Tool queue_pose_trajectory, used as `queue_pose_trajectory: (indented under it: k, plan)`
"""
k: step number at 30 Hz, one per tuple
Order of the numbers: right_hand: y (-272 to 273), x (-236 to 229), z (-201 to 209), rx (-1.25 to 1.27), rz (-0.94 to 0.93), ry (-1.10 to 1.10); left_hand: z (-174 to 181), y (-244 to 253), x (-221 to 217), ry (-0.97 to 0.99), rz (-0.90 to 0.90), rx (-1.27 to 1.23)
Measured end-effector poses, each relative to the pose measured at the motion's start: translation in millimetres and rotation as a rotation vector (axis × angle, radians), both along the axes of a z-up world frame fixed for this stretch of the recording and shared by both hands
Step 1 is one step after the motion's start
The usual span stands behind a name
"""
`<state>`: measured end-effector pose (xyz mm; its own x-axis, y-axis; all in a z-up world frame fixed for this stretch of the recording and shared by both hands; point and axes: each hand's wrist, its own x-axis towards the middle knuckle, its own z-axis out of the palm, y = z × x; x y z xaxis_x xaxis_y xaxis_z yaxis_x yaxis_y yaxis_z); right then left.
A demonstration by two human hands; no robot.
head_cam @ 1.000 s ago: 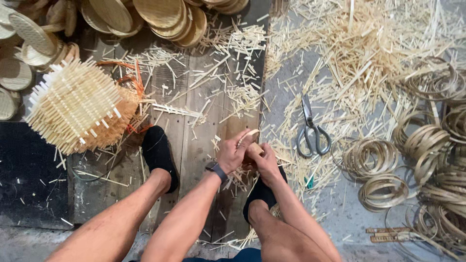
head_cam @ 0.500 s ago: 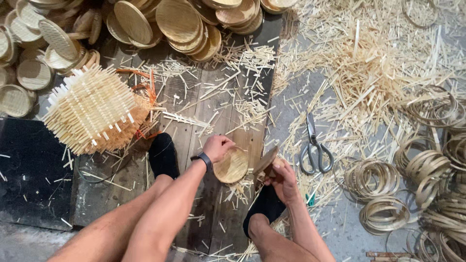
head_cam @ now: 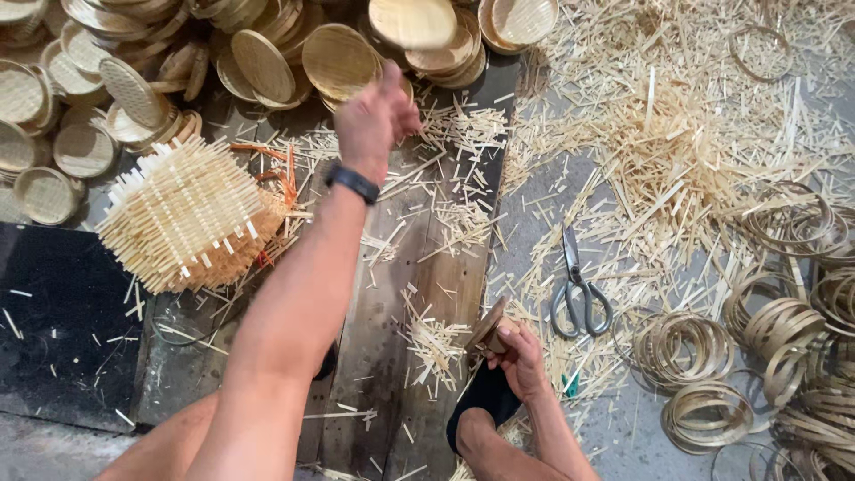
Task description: The person trims bamboo strips using scissors and fits them into a circular mold to create a base, then weaves bamboo strips into a square panel.
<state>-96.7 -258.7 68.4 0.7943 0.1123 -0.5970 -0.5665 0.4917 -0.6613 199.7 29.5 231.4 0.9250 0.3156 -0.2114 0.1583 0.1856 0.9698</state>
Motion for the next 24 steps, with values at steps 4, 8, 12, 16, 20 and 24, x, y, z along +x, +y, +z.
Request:
queue_pose_trajectory:
  k: [4, 8, 12, 16, 20, 24]
  plan:
    - [10, 7, 16, 0.043, 0.024, -0.010, -66, -23, -67, -0.084, -0.223, 0.360]
    - [26, 24, 31, 0.129, 0.088, -0.071, -161, -57, -184, 0.650, -0.655, 0.482]
    - [35, 35, 18, -0.063, 0.136, -0.119, -217, -67, -238, 0.547, -0.245, -0.049]
    - [37, 47, -21, -0.629, 0.282, -0.212, -227, -50, -230, 0.244, -0.162, 0.047]
    - [52, 47, -31, -0.267, 0.128, -0.015, -184, 28, -182, -0.047, -0.127, 0.772]
    - [55, 38, -33, -0.173, 0.081, 0.033, -98, 151, -150, -0.136, 0.113, 1.255]
